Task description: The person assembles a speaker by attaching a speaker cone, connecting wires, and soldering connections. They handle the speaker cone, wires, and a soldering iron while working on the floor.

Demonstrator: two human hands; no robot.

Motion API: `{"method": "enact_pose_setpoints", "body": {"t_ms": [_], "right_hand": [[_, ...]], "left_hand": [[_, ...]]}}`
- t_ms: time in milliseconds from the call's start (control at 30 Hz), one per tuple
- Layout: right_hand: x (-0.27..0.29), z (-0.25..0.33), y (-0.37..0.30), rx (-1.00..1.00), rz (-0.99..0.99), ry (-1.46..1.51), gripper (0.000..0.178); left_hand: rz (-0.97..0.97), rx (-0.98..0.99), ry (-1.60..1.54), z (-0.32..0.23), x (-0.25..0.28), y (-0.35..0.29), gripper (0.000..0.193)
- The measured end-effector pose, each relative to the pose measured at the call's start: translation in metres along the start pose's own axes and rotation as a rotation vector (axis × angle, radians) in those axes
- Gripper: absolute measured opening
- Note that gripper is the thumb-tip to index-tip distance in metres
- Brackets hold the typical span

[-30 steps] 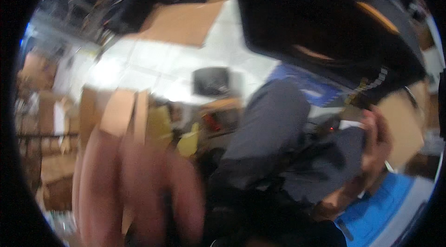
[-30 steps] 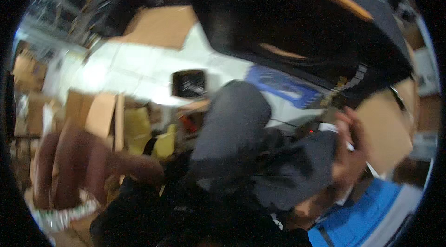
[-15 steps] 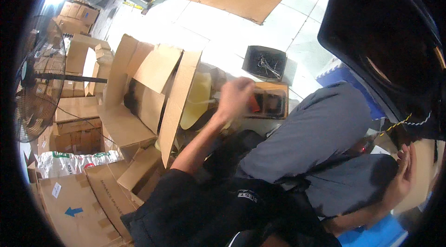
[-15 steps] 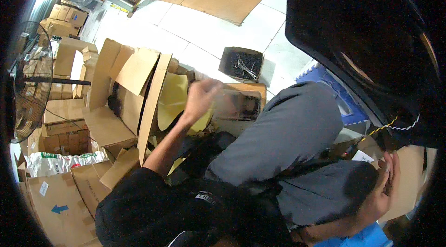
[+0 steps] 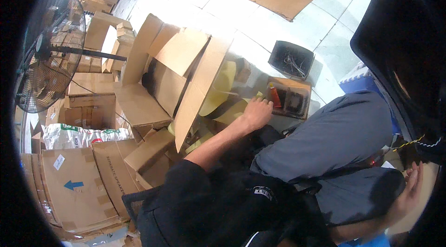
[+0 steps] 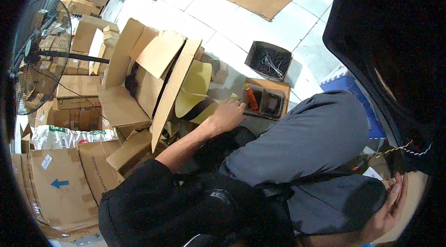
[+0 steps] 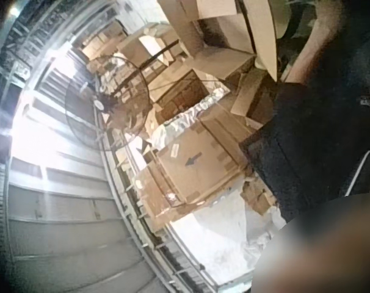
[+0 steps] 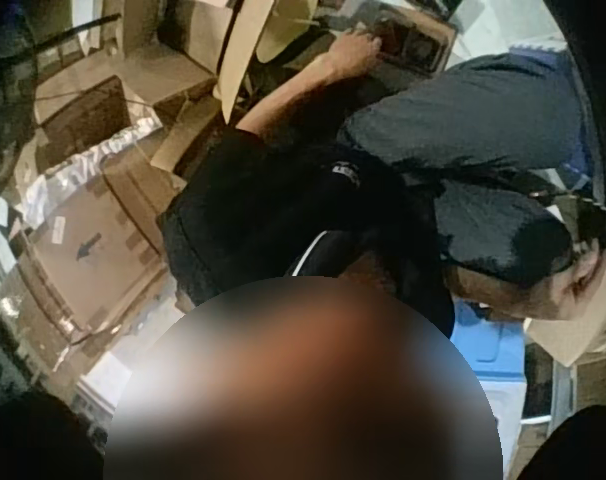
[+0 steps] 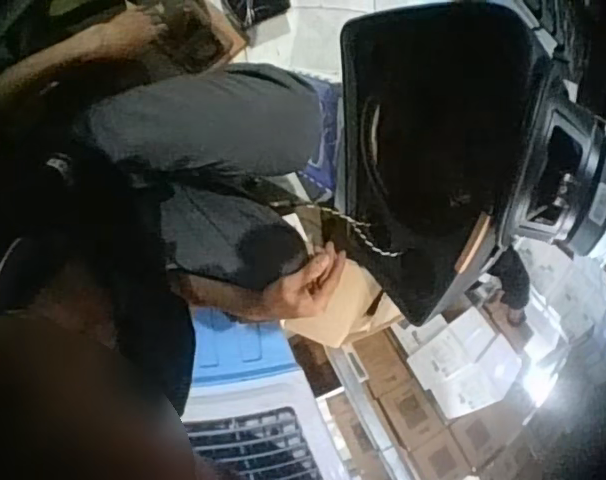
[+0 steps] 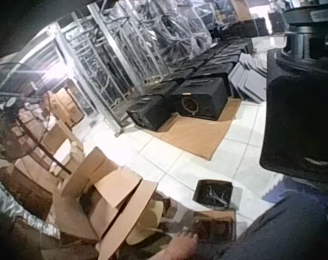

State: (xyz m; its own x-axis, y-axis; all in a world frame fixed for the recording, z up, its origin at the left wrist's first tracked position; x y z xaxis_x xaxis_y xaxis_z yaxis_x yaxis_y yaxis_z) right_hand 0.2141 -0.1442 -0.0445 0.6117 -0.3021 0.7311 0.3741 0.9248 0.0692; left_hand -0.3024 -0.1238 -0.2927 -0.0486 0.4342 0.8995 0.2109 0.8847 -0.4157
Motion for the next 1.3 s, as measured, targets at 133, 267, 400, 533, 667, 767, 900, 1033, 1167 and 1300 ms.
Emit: {"method": "enact_pose_setpoints", "body": {"t_ms": [133, 267, 400, 533, 667, 767, 900, 1033, 1167, 1300], "right_hand": [[-0.004, 0.008, 0.0, 0.293, -0.007, -0.303, 0.043], [-0.007, 0.03, -0.006, 0.49, -0.026, -0.311, 0.042], [-0.005, 0.028, 0.002, 0.114, 0.101, -0.1, 0.046], [-0.007, 0.031, 0.004, -0.02, 0.096, -0.043, 0.046], [-0.009, 0.021, 0.01, -0.047, 0.15, -0.053, 0.048], [-0.011, 0.001, 0.013, -0.144, 0.136, -0.035, 0.045], [-0.011, -0.006, 0.003, -0.148, -0.031, -0.074, 0.035], [-0.012, 0.017, -0.005, -0.049, -0.114, 0.016, 0.032], [-0.009, 0.048, -0.002, -0.048, -0.127, -0.018, 0.034], [-0.004, 0.062, -0.002, -0.026, -0.16, -0.048, 0.034]], "left_hand": [[-0.024, -0.025, 0.004, -0.005, 0.013, -0.004, 0.025], [-0.471, -0.344, -0.246, -0.039, 0.101, -0.031, 0.015], [-0.94, -0.174, -0.374, 0.045, 0.202, -0.093, 0.008], [-1.294, 0.52, -0.209, 0.252, 0.238, -0.172, 0.018], [-0.972, 1.296, -0.234, 0.465, 0.149, -0.242, 0.047], [-0.624, 1.434, -0.236, 0.556, 0.06, -0.269, 0.054], [-0.582, 1.197, -0.301, 0.586, 0.0, -0.256, 0.074], [-0.549, 1.231, -0.287, 0.591, 0.013, -0.2, 0.068], [-0.574, 1.252, -0.275, 0.584, 0.043, -0.171, 0.062], [-0.625, 1.229, -0.27, 0.564, 0.069, -0.162, 0.056]]}}
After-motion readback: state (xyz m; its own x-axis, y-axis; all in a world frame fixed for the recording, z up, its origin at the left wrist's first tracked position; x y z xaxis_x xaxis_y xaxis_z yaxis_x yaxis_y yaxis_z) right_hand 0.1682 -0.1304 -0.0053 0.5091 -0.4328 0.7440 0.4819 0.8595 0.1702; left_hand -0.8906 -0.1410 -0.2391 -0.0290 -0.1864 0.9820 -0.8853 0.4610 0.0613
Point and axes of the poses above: each hand's wrist, its own y-axis towards the middle knuckle, its own x-axis out of the back of the hand, z = x × y, the point moved 9 cm from there along y, towards the middle knuckle, and after that the axes turned 7 degrees about -y, right-handed, at the moved point
